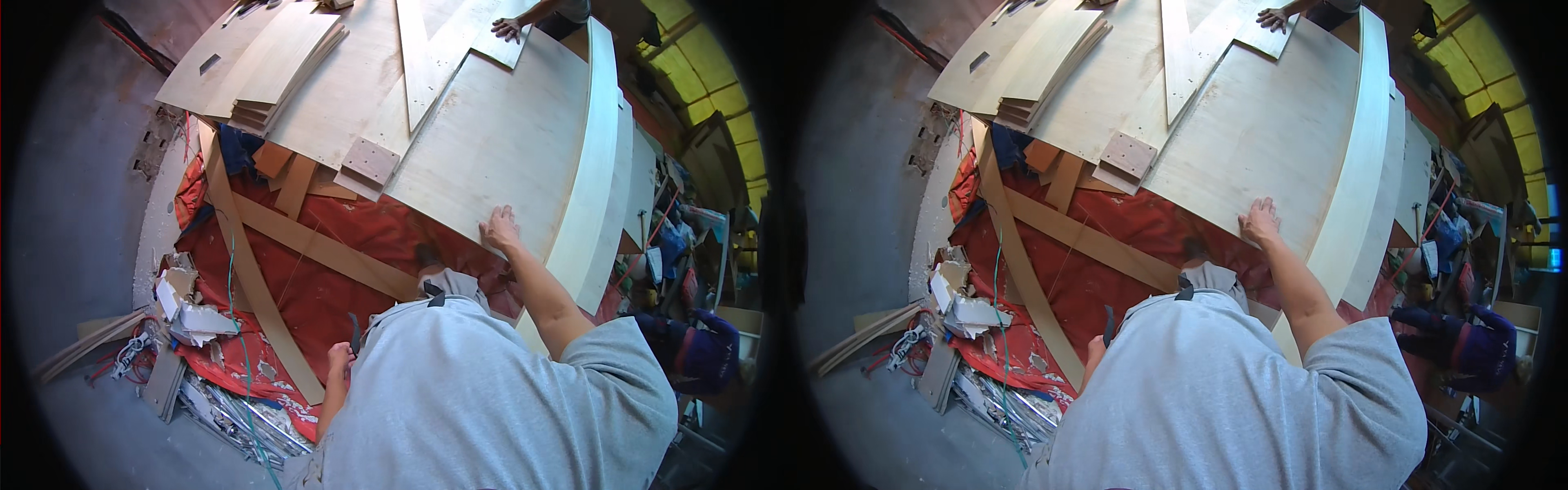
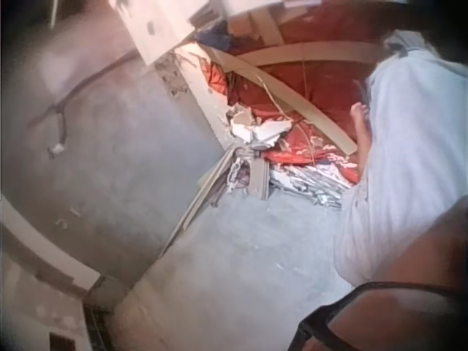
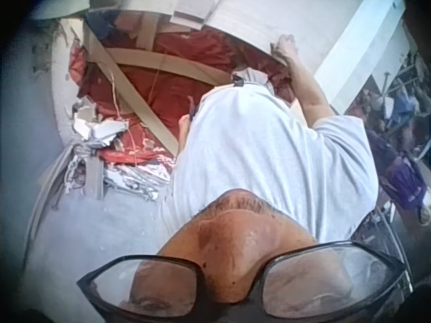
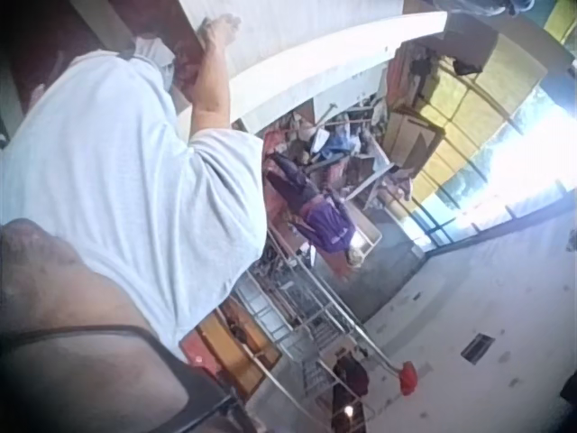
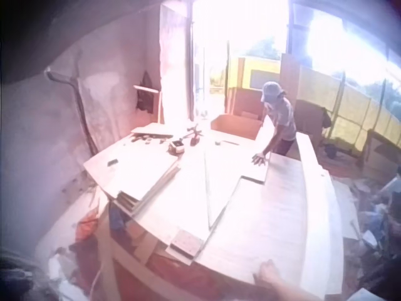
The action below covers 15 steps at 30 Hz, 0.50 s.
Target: The person positions wooden boards on a large panel on a workbench, handling long slats and smaller rectangular pieces by hand.
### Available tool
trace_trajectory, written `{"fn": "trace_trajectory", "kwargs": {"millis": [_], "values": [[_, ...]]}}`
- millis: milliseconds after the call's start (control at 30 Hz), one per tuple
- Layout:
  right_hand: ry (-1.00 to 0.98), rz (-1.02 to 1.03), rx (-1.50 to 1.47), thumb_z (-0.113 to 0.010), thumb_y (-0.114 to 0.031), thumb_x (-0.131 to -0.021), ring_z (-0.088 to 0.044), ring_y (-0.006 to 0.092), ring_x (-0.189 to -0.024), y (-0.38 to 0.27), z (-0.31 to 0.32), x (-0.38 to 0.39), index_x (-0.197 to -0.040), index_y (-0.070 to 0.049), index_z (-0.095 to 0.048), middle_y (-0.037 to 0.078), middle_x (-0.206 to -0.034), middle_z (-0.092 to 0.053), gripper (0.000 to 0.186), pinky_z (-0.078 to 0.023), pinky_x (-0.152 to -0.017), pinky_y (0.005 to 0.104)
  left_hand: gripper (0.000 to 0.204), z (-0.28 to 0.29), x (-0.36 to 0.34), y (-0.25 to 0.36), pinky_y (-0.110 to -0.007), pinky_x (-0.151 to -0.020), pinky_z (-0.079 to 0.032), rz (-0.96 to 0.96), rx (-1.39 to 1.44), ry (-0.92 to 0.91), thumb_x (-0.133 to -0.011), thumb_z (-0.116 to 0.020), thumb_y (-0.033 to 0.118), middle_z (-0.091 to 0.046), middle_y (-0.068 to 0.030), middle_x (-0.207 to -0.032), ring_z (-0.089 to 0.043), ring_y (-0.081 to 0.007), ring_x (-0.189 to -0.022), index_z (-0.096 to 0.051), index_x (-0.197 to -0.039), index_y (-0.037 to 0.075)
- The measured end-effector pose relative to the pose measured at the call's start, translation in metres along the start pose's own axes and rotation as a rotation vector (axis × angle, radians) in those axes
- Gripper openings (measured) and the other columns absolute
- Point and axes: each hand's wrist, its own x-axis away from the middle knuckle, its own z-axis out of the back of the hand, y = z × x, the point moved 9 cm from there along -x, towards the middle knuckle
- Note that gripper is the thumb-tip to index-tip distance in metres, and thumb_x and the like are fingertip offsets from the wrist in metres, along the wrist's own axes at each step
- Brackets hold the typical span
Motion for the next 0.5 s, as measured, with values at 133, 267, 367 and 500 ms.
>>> {"fn": "trace_trajectory", "kwargs": {"millis": [133,267,367,500], "values": [[-0.029,0.020,-0.010,-0.065,-0.041,-0.099,-0.025,0.0494,-0.155,-0.017,0.003,0.002,-0.161,0.002,-0.028,0.029,-0.168,-0.019,0.084,-0.033,-0.119,0.0655,0.033,-0.004,-0.030,-0.002,-0.037,-0.073,-0.062,0.032,0.200,-0.055,-0.106,-0.049,0.018,-0.073,-0.0104,-0.106,-0.073,-0.0193,-0.089,-0.059,-0.134,0.006],[-0.009,0.001,0.009,-0.065,-0.041,-0.100,-0.026,0.0492,-0.155,-0.006,0.003,-0.001,-0.159,0.003,-0.029,0.029,-0.168,-0.020,0.082,-0.032,-0.119,0.0656,0.034,-0.010,-0.035,0.035,-0.039,-0.080,-0.063,0.047,0.303,-0.029,-0.107,-0.048,0.021,-0.072,-0.0150,-0.118,-0.073,-0.0242,-0.099,-0.058,-0.135,0.005],[-0.016,-0.008,0.008,-0.065,-0.040,-0.099,-0.027,0.0492,-0.155,-0.008,0.006,0.000,-0.160,0.002,-0.028,0.029,-0.168,-0.020,0.083,-0.032,-0.119,0.0660,0.034,-0.004,-0.035,0.054,-0.041,-0.082,-0.063,0.023,0.312,-0.019,-0.107,-0.049,0.022,-0.072,-0.0158,-0.119,-0.073,-0.0267,-0.100,-0.057,-0.135,0.004],[-0.036,-0.011,0.000,-0.064,-0.042,-0.099,-0.024,0.0489,-0.156,-0.008,0.003,-0.002,-0.162,0.002,-0.025,0.029,-0.169,-0.018,0.085,-0.030,-0.120,0.0667,0.034,0.005,-0.038,0.060,-0.045,-0.083,-0.064,0.017,0.333,-0.005,-0.107,-0.049,0.023,-0.071,-0.0169,-0.121,-0.072,-0.0283,-0.101,-0.057,-0.135,0.004]]}}
